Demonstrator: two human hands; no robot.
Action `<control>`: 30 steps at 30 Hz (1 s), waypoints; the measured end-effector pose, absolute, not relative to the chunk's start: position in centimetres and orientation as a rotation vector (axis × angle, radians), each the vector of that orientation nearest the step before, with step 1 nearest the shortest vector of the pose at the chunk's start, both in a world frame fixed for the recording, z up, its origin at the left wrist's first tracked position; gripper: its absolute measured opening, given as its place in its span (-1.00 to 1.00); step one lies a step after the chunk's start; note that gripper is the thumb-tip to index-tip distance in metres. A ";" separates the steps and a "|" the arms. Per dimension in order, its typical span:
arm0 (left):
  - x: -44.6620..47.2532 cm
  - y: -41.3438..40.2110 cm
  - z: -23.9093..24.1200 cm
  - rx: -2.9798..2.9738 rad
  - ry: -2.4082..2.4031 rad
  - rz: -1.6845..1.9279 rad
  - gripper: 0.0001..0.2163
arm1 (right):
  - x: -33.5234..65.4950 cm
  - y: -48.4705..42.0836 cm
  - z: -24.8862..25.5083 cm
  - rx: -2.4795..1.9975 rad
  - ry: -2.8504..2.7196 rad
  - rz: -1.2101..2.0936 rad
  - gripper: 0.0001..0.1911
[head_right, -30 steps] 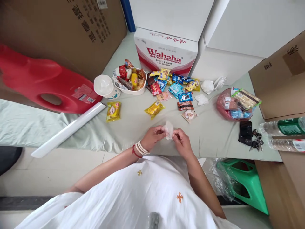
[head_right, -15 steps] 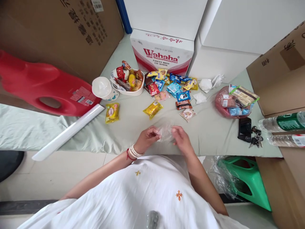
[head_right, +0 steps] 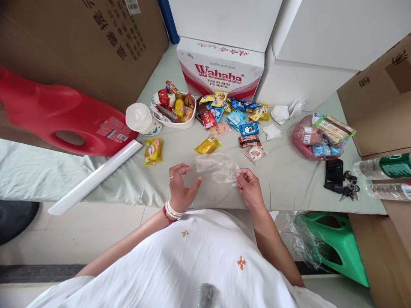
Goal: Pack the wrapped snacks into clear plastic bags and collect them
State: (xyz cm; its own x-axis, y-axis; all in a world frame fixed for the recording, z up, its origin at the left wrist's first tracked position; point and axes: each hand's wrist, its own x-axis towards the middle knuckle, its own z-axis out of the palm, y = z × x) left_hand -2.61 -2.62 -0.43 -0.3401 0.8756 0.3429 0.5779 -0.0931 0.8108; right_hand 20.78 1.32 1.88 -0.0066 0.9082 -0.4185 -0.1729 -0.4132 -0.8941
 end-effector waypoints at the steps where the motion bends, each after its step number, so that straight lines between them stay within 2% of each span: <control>1: -2.1 -2.4 0.2 1.759 1.852 1.397 -0.62 | 20.6 1.2 2.0 -1.381 -0.838 1.573 -0.54; 4: -0.4 -0.9 1.4 2.088 1.681 1.184 -0.52 | 20.2 1.0 2.5 -1.353 -0.901 1.598 -0.55; 8: 0.7 1.7 1.1 2.111 1.405 0.838 -0.86 | 21.1 1.0 2.8 -1.408 -0.945 1.558 -0.54; 12: 0.7 2.2 0.0 1.471 1.412 1.059 -0.88 | 22.5 0.5 2.3 -1.438 -0.900 1.474 -0.54; 15: 0.5 1.5 -0.5 0.943 1.339 1.157 -0.80 | 22.6 -0.3 1.7 -1.419 -0.877 1.486 -0.54; 17: 0.5 0.8 -0.7 0.802 1.334 1.165 -0.77 | 22.2 -0.8 1.5 -1.415 -0.859 1.518 -0.54; 21: 0.5 -0.5 -0.4 0.931 1.548 1.188 -0.77 | 21.2 -1.3 1.4 -1.359 -0.813 1.601 -0.48; 25: 0.7 -1.2 0.0 1.162 1.628 1.150 -0.74 | 20.3 -0.8 1.7 -1.383 -0.877 1.673 -0.19; 28: 0.8 -1.4 -0.4 1.244 1.741 1.106 -0.70 | 19.7 -0.3 1.9 -1.400 -0.887 1.658 -0.29; 30: 0.7 -1.5 -0.8 1.385 1.889 1.134 -0.74 | 19.4 -0.2 2.1 -1.363 -0.876 1.673 -0.33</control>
State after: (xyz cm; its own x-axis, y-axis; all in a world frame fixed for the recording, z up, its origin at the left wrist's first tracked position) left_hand 0.66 -1.52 -0.81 -0.3314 0.9417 0.0584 0.4942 0.1206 0.8610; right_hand 19.43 -0.15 2.10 -0.1093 0.8933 -0.4360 -0.1505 -0.4484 -0.8811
